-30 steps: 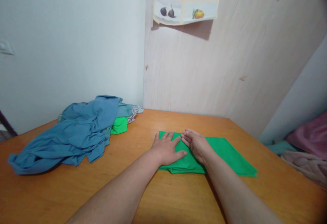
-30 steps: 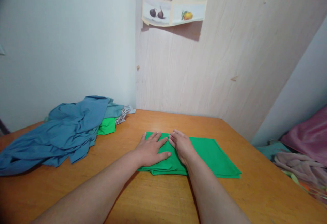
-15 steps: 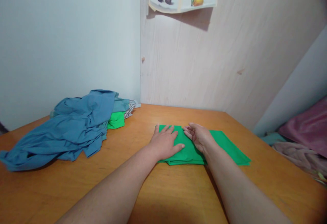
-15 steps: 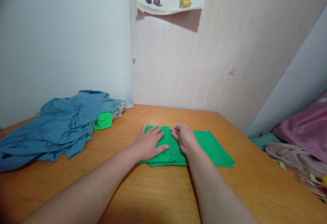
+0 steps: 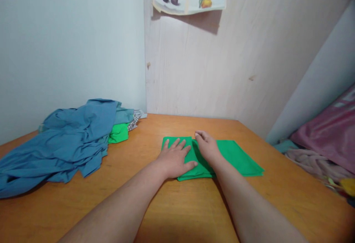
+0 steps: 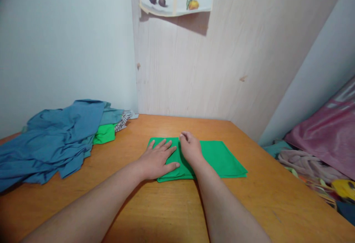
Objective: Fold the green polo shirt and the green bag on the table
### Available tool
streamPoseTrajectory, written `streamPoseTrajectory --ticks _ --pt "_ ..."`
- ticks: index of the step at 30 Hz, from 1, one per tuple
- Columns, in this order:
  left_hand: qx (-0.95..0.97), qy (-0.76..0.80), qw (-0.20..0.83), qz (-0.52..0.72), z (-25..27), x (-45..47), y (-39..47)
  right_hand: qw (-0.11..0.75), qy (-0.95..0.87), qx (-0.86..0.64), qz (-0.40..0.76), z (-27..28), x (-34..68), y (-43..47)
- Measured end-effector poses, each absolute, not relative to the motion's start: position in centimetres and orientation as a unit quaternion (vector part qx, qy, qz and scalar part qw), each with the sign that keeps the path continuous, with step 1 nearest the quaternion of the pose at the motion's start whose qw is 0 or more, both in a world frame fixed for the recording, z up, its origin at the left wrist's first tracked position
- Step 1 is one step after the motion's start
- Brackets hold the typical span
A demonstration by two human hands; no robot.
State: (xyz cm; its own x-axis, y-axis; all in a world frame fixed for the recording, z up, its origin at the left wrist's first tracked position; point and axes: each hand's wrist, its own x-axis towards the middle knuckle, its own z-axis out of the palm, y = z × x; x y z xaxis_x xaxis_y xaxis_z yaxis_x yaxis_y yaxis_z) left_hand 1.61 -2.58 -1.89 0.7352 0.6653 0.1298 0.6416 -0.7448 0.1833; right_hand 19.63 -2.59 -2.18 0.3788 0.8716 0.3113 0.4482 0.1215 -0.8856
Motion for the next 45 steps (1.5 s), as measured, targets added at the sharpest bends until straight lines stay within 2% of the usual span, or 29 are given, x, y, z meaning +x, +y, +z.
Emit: streamPoseTrajectory --ticks 3,5,7,10,25,33,36,39,42,45 --pt "0.929 0.350 0.066 0.100 -2.0 1.6 -2.5 0.351 -0.659 -0.659 0.094 -2.5 19.1 -3.0" --pt "0.927 0.353 0.067 0.104 -2.1 1.6 -2.4 0.245 -0.687 -0.679 0.078 -2.7 18.7 -3.2" --pt "0.927 0.355 0.069 0.103 -2.2 1.6 -2.4 0.177 -0.688 -0.700 0.074 -2.9 18.4 -3.4" --pt "0.927 0.356 0.071 0.097 -2.2 1.6 -2.3 0.129 -0.679 -0.720 0.055 -3.0 18.3 -3.5" --pt "0.923 0.365 0.095 0.071 -1.5 1.5 -2.9 0.097 -0.666 -0.739 -0.002 -3.7 18.3 -3.4" --pt "0.914 0.366 0.161 0.068 -0.9 1.3 -2.3 0.082 -0.669 -0.739 0.002 -3.5 18.5 -3.5" --pt "0.887 0.376 0.243 0.109 -0.6 1.0 -1.5 0.087 -0.674 -0.733 0.006 -3.3 18.4 -3.8" --pt "0.844 0.386 0.308 0.209 -0.4 0.7 -0.7 0.094 -0.672 -0.735 0.009 -3.2 18.4 -3.8" --pt "0.819 0.361 0.322 0.309 -0.4 0.4 0.2 0.100 -0.669 -0.736 0.019 -3.2 18.5 -3.6" --pt "0.806 0.366 0.297 0.357 -0.6 0.2 0.8 0.127 -0.662 -0.739 0.018 -3.1 18.7 -3.5"
